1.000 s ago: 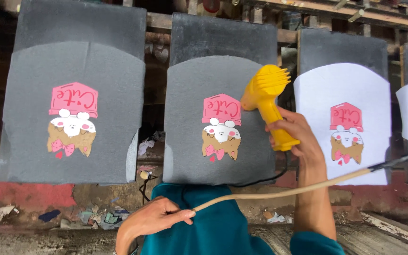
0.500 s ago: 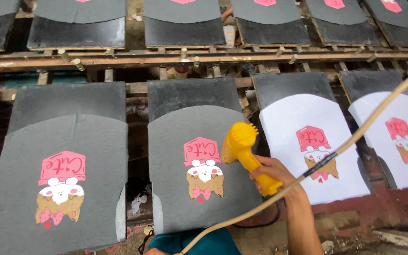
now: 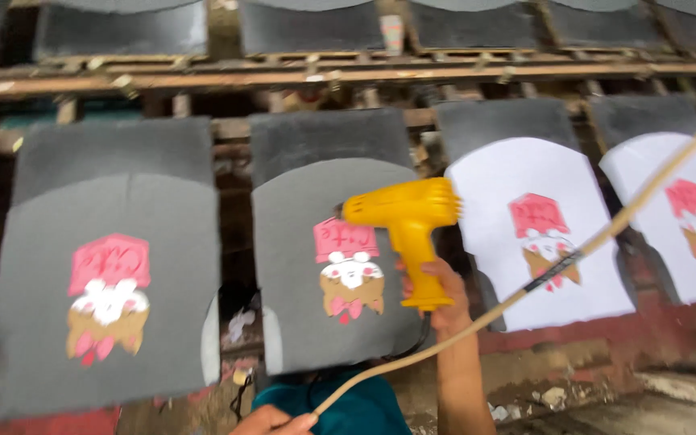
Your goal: Drying printed designs on t-shirts using a heat gun while moving along a production line.
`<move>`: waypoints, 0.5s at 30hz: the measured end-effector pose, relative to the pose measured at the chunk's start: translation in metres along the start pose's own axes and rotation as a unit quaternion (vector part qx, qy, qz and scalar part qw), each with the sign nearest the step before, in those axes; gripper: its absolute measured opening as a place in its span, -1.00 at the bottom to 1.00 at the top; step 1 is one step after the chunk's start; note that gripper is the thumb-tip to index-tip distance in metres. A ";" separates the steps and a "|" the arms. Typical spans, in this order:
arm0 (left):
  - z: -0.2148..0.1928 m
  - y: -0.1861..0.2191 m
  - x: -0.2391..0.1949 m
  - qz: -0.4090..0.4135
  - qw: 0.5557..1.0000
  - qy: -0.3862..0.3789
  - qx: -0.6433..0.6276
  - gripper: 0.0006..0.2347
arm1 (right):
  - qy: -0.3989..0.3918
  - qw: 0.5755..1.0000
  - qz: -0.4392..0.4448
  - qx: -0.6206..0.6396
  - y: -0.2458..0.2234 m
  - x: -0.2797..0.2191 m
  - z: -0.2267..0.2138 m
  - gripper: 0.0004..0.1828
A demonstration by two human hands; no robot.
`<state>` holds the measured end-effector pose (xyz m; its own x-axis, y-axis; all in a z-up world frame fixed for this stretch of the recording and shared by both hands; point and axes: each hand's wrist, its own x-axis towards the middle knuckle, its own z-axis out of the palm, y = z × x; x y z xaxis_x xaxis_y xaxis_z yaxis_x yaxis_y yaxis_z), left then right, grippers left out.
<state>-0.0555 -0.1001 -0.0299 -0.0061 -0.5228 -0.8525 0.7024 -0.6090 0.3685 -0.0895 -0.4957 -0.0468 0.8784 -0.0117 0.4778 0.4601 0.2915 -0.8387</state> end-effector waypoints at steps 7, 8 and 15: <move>0.002 0.021 -0.056 0.067 0.987 -0.010 0.144 -0.60 | 0.134 0.826 0.257 0.484 -0.006 0.016 0.011 -0.31; 0.002 0.027 -0.072 0.100 0.977 0.010 0.190 -0.57 | 0.123 0.812 0.248 0.513 -0.010 0.018 0.023 -0.37; -0.056 -0.025 -0.105 0.138 0.981 -0.023 0.136 -0.61 | 0.016 0.862 0.256 0.436 0.006 0.037 0.115 -0.68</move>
